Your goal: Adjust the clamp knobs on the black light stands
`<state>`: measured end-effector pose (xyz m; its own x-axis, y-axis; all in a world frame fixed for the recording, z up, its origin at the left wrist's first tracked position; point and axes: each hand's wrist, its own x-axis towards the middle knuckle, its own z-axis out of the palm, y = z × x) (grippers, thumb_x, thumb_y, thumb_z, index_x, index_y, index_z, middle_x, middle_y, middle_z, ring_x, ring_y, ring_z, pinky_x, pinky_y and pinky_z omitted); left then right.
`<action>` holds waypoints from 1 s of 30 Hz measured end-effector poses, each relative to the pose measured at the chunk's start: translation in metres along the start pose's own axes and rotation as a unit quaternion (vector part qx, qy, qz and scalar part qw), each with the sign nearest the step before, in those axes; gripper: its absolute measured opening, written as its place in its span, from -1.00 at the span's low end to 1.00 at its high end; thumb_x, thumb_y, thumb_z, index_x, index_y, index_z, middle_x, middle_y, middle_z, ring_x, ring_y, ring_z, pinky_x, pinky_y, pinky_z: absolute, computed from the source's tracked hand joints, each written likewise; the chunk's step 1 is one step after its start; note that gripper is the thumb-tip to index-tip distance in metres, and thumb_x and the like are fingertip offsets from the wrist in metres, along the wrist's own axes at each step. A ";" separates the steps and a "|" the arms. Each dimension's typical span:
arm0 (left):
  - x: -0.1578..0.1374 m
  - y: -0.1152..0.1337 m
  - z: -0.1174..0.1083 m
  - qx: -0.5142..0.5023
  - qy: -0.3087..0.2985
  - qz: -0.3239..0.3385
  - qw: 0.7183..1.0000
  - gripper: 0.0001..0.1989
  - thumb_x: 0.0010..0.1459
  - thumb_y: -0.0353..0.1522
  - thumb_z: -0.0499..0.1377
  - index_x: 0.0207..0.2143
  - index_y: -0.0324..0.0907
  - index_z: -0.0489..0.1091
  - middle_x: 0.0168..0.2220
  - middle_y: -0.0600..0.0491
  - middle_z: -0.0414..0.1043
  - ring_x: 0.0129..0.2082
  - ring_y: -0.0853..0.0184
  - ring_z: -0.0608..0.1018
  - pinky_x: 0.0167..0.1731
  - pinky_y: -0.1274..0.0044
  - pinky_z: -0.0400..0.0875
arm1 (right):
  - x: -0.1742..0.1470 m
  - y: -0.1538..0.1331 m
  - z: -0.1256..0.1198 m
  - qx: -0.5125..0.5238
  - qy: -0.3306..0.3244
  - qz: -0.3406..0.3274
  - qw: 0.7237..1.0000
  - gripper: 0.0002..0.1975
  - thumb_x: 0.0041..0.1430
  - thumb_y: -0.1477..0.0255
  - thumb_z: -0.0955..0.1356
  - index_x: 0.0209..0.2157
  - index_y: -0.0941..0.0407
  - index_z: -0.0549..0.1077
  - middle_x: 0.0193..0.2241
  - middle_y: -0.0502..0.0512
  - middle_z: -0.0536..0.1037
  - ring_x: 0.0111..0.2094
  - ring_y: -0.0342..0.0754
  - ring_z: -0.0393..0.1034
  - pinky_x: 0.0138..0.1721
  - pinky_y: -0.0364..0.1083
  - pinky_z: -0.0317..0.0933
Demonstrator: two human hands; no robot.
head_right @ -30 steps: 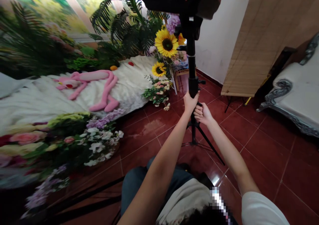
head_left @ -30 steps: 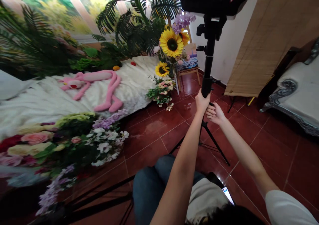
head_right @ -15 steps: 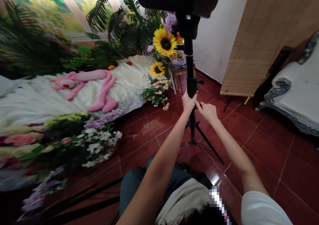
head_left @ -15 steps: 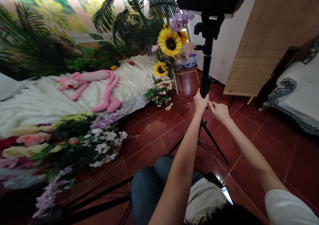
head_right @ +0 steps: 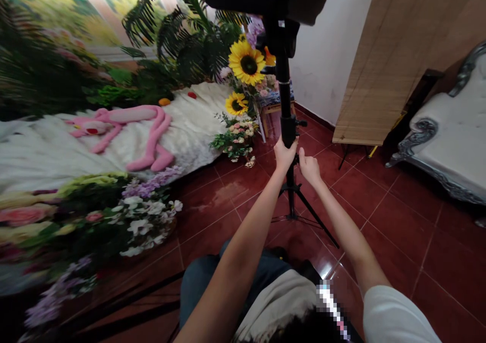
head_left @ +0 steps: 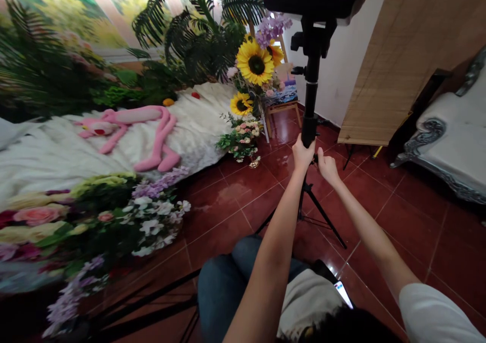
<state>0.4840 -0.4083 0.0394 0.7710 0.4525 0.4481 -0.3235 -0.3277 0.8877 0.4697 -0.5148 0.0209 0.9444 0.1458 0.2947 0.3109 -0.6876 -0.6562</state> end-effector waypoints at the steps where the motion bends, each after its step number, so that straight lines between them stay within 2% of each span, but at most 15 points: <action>1: 0.000 0.000 -0.001 -0.004 -0.005 0.000 1.000 -0.70 0.13 -0.17 0.22 -0.21 -0.21 0.42 -0.35 -0.04 0.52 -0.36 0.31 0.54 -0.28 0.49 0.41 | 0.000 0.001 0.001 0.004 0.004 -0.003 1.000 -0.27 0.34 0.00 -0.08 -0.77 0.05 0.15 -0.75 0.09 0.27 -0.61 -0.07 0.28 -0.43 -0.12 0.12; 7: -0.002 -0.006 -0.019 -0.044 -0.104 0.026 0.993 -0.63 0.13 -0.14 0.21 -0.10 -0.19 0.39 -0.17 -0.08 0.53 -0.18 0.27 0.56 -0.11 0.45 0.43 | 0.003 0.004 0.003 0.041 -0.020 0.010 0.999 -0.28 0.33 -0.02 -0.04 -0.77 0.05 0.16 -0.74 0.07 0.27 -0.61 -0.08 0.28 -0.40 -0.12 0.14; 11: -0.024 -0.017 -0.049 -0.118 -0.155 -0.008 0.981 -0.51 0.15 -0.10 0.17 0.06 -0.16 0.32 0.09 -0.13 0.42 0.03 0.24 0.51 0.04 0.40 0.40 | -0.001 -0.001 -0.001 0.067 -0.024 0.017 0.997 -0.27 0.31 -0.06 -0.04 -0.78 0.06 0.16 -0.75 0.06 0.27 -0.61 -0.09 0.29 -0.34 -0.11 0.17; 14: -0.058 -0.023 -0.086 -0.125 -0.212 -0.097 0.964 -0.49 0.12 -0.07 0.18 0.00 -0.21 0.38 0.05 -0.17 0.46 -0.10 0.25 0.58 -0.06 0.39 0.47 | -0.005 -0.009 -0.004 0.144 -0.075 0.049 0.985 -0.25 0.27 -0.11 -0.10 -0.76 0.06 0.15 -0.80 0.05 0.24 -0.66 -0.13 0.26 -0.35 -0.13 0.21; 17: -0.099 -0.024 -0.135 -0.113 -0.257 -0.175 0.944 -0.55 0.12 -0.07 0.17 -0.12 -0.24 0.45 -0.13 -0.16 0.56 -0.27 0.29 0.61 -0.17 0.40 0.50 | -0.008 -0.017 -0.006 0.245 -0.142 0.117 0.952 -0.27 0.19 -0.20 -0.14 -0.70 0.04 0.09 -0.82 0.01 0.19 -0.75 -0.17 0.10 -0.56 -0.14 0.11; 20: -0.134 -0.022 -0.193 -0.104 -0.209 -0.199 0.952 -0.61 0.12 -0.09 0.18 -0.18 -0.20 0.47 -0.19 -0.11 0.57 -0.27 0.30 0.61 -0.17 0.41 0.51 | -0.015 -0.027 -0.010 0.321 -0.185 0.145 0.917 -0.33 0.10 -0.27 -0.14 -0.62 0.02 -0.02 -0.82 -0.08 0.05 -0.78 -0.20 -0.10 -0.68 -0.14 -0.05; 24: -0.173 -0.021 -0.285 -0.057 -0.092 -0.220 0.970 -0.64 0.11 -0.08 0.17 -0.20 -0.15 0.48 -0.23 -0.05 0.58 -0.28 0.29 0.62 -0.16 0.40 0.52 | -0.034 -0.038 -0.004 0.369 -0.216 0.082 0.900 -0.35 0.04 -0.32 -0.04 -0.57 0.02 -0.07 -0.76 -0.13 -0.04 -0.75 -0.20 -0.16 -0.68 -0.13 -0.07; 27: -0.201 -0.022 -0.361 -0.008 0.017 -0.235 0.972 -0.64 0.11 -0.07 0.16 -0.22 -0.13 0.49 -0.26 -0.03 0.59 -0.30 0.29 0.62 -0.17 0.41 0.51 | -0.052 -0.046 0.027 0.404 -0.296 0.081 0.862 -0.39 0.03 -0.26 0.17 -0.57 0.02 0.01 -0.73 -0.12 0.00 -0.74 -0.19 -0.12 -0.69 -0.12 -0.14; 30: -0.229 -0.018 -0.435 0.051 0.146 -0.228 0.961 -0.65 0.07 -0.08 0.18 -0.27 -0.16 0.48 -0.32 -0.02 0.58 -0.34 0.30 0.60 -0.17 0.41 0.51 | -0.078 -0.065 0.079 0.391 -0.392 0.101 0.827 -0.44 -0.10 -0.14 0.38 -0.59 0.03 0.14 -0.70 -0.07 0.16 -0.71 -0.19 0.00 -0.69 -0.12 -0.10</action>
<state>0.0745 -0.1454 -0.0334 0.6290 0.7765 0.0392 0.0780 -0.1132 0.9905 0.3846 -0.4249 -0.0141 0.6698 0.7107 -0.2151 -0.1767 -0.1287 -0.9758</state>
